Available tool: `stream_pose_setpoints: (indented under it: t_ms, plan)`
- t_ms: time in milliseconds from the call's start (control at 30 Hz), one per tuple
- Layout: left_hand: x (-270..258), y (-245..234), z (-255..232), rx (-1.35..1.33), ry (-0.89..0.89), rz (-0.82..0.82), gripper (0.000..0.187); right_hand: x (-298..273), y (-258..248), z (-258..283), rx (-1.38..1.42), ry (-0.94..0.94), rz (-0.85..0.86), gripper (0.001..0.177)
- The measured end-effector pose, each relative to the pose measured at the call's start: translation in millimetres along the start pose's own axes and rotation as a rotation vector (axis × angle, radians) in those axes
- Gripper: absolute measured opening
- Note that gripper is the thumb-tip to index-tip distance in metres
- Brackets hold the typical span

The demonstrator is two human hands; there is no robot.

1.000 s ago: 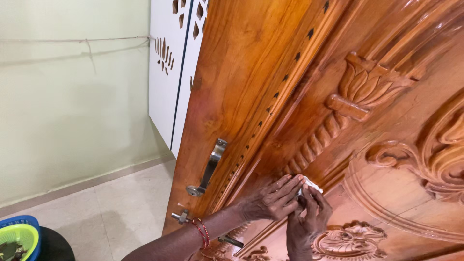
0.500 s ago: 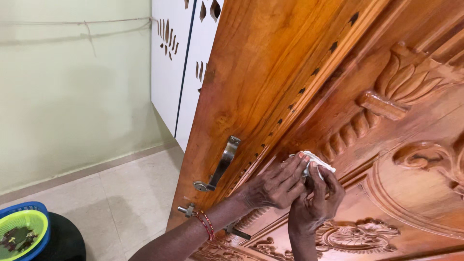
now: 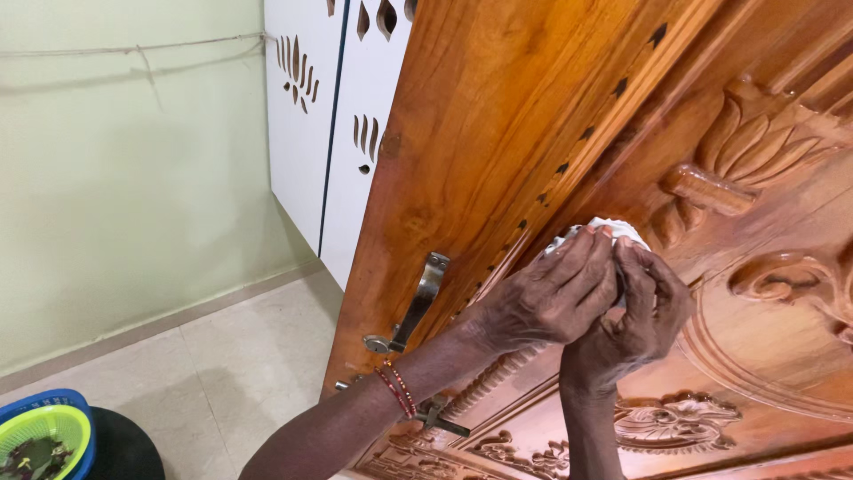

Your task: The person wipes an ornate wooden door with a cloth, cleaning the intricate carvings across various parts of the door surface.

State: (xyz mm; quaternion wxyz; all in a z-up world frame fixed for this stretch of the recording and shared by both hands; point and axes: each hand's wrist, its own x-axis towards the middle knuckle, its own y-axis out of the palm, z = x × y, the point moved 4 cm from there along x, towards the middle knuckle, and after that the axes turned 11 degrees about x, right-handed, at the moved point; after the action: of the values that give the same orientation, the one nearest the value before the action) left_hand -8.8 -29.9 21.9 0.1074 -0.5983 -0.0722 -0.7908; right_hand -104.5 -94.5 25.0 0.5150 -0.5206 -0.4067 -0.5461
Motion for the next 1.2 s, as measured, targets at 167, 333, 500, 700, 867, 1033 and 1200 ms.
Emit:
stream_pose_setpoints:
  t_ms: [167,333,500,700,867,1033,1200]
  plan:
    - [-23,-23,13,0.002,0.034,0.082,0.019,-24,15,14,-0.065,-0.040,0.080,0.032]
    - [-49,-29,9,0.002,0.038,0.122,0.020,-43,14,28,-0.040,-0.001,0.131,0.038]
    - [-51,-28,-2,0.000,-0.012,0.115,0.014,-43,6,18,-0.042,-0.102,0.205,0.030]
    - [25,-7,9,-0.081,-0.117,-0.040,0.018,27,2,-17,-0.161,-0.284,0.084,0.017]
    - [96,12,7,-0.095,-0.047,-0.167,0.014,90,-21,-26,-0.128,-0.308,-0.060,0.015]
    - [117,32,-35,-0.067,0.042,-0.124,0.012,82,-42,-37,-0.020,-0.101,-0.169,0.016]
    - [72,33,-52,-0.181,0.040,-0.116,0.018,38,-48,-43,-0.034,-0.067,-0.106,0.021]
